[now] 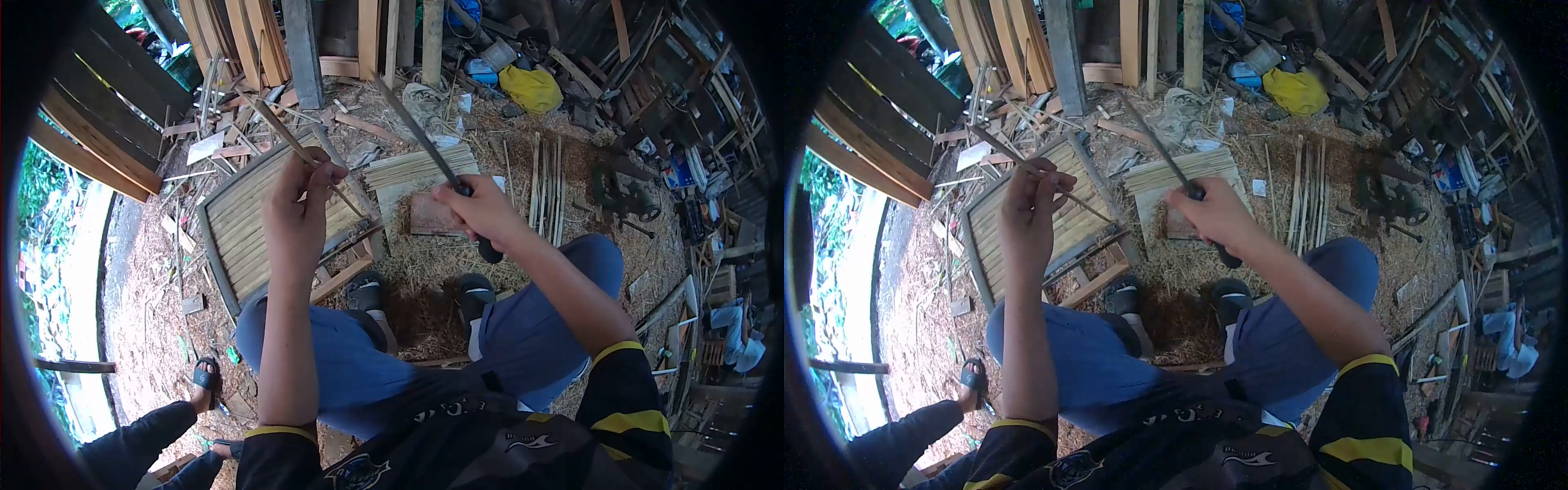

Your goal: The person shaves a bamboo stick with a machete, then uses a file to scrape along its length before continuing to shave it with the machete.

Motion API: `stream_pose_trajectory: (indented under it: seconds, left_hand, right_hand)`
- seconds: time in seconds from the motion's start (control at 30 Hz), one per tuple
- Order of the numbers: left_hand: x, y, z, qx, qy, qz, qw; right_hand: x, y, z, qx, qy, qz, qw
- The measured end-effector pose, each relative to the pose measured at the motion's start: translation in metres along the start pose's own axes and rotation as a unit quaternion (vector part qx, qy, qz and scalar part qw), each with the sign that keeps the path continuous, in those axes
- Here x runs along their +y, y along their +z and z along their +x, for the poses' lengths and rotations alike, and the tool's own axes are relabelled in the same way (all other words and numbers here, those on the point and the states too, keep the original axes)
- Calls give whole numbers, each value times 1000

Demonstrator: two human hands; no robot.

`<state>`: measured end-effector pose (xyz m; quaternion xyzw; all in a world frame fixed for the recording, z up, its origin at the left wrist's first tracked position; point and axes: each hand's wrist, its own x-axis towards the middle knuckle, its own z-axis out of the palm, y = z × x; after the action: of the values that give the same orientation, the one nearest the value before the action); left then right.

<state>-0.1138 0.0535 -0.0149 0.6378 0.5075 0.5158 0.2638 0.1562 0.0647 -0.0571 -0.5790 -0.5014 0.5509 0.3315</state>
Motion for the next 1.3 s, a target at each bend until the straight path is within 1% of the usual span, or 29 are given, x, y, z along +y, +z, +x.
stream_pose_trajectory:
  seconds: [0.07, 0.1, 0.17, 0.27, 0.33, 0.47, 0.53, 0.57, 0.67, 0.83, 0.93, 1.03, 1.23, 1.3]
  left_hand:
    - [0, 1, 0, 3, 4, 1, 1000]
    - [2, 3, 0, 17, 6, -5, 1000]
    - [7, 6, 0, 46, 9, -12, 999]
    - [10, 9, -2, 54, 13, -28, 998]
    - [3, 10, -2, 53, 35, -12, 998]
    - [7, 9, -5, 42, 46, -4, 998]
    - [11, 11, -6, 46, 53, -23, 997]
    - [8, 11, -5, 43, 76, -7, 996]
    - [18, 5, -7, -17, 33, 45, 998]
    - [20, 9, -8, -17, 43, 36, 998]
    - [20, 11, -9, -8, 19, 42, 999]
    - [20, 14, -9, 18, 51, 6, 999]
    - [15, 14, 2, 61, 167, -35, 983]
    - [18, 13, 1, 63, 152, -102, 981]
  right_hand:
    - [-4, 11, -10, -12, 2, 10, 1000]
    - [-7, 18, -16, -7, 17, 6, 1000]
    - [-4, 34, -28, -14, 6, 32, 999]
    - [3, 53, -43, -34, 18, 70, 997]
    - [6, 61, -47, -49, 31, 94, 994]
    - [6, 54, -46, -45, -9, 85, 995]
    - [4, 53, -48, -30, -5, 95, 995]
    - [3, 53, -49, -22, -2, 99, 995]
    - [3, 50, -50, -20, 7, 107, 994]
    - [13, 49, -47, -16, 19, 104, 994]
    - [11, 48, -48, -18, 16, 104, 994]
    - [8, 49, -50, -23, 14, 94, 995]
    - [3, 53, -52, -21, 32, 79, 996]
    - [3, 55, -51, -24, 32, 74, 996]
